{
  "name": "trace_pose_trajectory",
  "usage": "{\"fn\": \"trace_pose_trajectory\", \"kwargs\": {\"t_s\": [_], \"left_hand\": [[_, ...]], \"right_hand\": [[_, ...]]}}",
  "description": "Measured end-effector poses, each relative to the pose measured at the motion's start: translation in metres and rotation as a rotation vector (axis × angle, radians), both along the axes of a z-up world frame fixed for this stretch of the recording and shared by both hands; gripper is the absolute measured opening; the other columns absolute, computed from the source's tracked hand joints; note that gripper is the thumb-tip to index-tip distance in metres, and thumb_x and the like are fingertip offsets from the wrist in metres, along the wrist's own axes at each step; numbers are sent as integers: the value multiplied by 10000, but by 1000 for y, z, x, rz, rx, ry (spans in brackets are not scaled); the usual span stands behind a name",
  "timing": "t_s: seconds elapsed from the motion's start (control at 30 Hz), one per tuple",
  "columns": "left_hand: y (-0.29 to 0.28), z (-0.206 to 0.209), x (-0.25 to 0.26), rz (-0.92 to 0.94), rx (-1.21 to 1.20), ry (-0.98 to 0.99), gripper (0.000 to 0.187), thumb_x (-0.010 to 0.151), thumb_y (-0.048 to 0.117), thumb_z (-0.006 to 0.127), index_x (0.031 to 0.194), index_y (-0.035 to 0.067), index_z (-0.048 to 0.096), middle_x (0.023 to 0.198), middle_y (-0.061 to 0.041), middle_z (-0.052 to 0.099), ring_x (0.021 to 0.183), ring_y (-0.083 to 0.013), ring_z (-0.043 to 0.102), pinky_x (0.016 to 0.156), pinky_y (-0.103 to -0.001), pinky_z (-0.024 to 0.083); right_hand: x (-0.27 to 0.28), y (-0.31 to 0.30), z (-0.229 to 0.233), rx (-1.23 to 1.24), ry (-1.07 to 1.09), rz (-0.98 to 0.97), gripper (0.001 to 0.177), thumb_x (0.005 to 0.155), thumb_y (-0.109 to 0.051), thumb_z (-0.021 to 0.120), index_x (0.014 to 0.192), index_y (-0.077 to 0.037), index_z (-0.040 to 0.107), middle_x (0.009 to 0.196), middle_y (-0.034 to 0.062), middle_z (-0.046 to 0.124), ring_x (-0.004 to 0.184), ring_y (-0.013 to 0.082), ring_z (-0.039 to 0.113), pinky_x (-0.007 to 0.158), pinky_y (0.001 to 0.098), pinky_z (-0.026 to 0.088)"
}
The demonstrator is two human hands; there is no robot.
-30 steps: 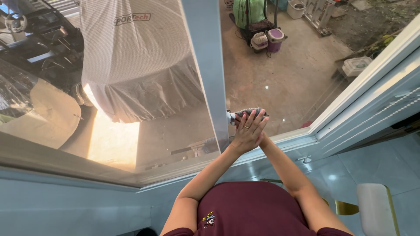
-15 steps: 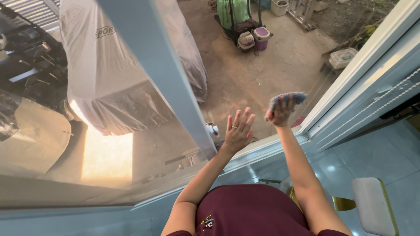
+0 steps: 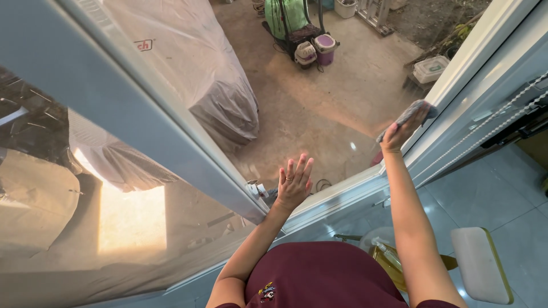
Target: The person is cleaning a glass sliding door using a cloth.
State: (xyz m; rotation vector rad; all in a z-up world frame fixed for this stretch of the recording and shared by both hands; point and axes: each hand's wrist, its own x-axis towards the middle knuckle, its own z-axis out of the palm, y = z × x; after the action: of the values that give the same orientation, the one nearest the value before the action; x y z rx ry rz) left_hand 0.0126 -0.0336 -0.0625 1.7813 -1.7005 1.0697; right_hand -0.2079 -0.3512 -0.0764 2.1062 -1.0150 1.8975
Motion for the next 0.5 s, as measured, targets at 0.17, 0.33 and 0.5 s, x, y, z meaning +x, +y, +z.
{"fn": "trace_pose_trajectory", "kwargs": {"t_s": [0.17,0.33,0.5], "left_hand": [[-8,-1,-3,22,0,-39,685,940,276,609,1602,203,450,1699,-38,315,1616,-333,49,1305,-515,-57],[-9,3,-6,29,20,-62,701,936,287,610,1610,207,434,1700,-27,316,1616,-335,56,1301,-519,-63],[-9,12,-10,12,60,-53,704,940,298,611,1611,183,430,1698,-30,319,1611,-335,70,1295,-524,-52]], "right_hand": [[-9,-15,7,25,-54,-42,735,1112,-514,217,1667,-39,141,1728,220,152,1624,433,170,1355,571,168],[-3,-3,11,97,-99,-70,732,1112,-507,193,1665,-32,125,1731,213,157,1632,409,175,1367,544,163],[30,28,0,324,-361,12,756,1130,-507,243,1659,12,97,1737,254,107,1630,402,95,1358,539,72]]}}
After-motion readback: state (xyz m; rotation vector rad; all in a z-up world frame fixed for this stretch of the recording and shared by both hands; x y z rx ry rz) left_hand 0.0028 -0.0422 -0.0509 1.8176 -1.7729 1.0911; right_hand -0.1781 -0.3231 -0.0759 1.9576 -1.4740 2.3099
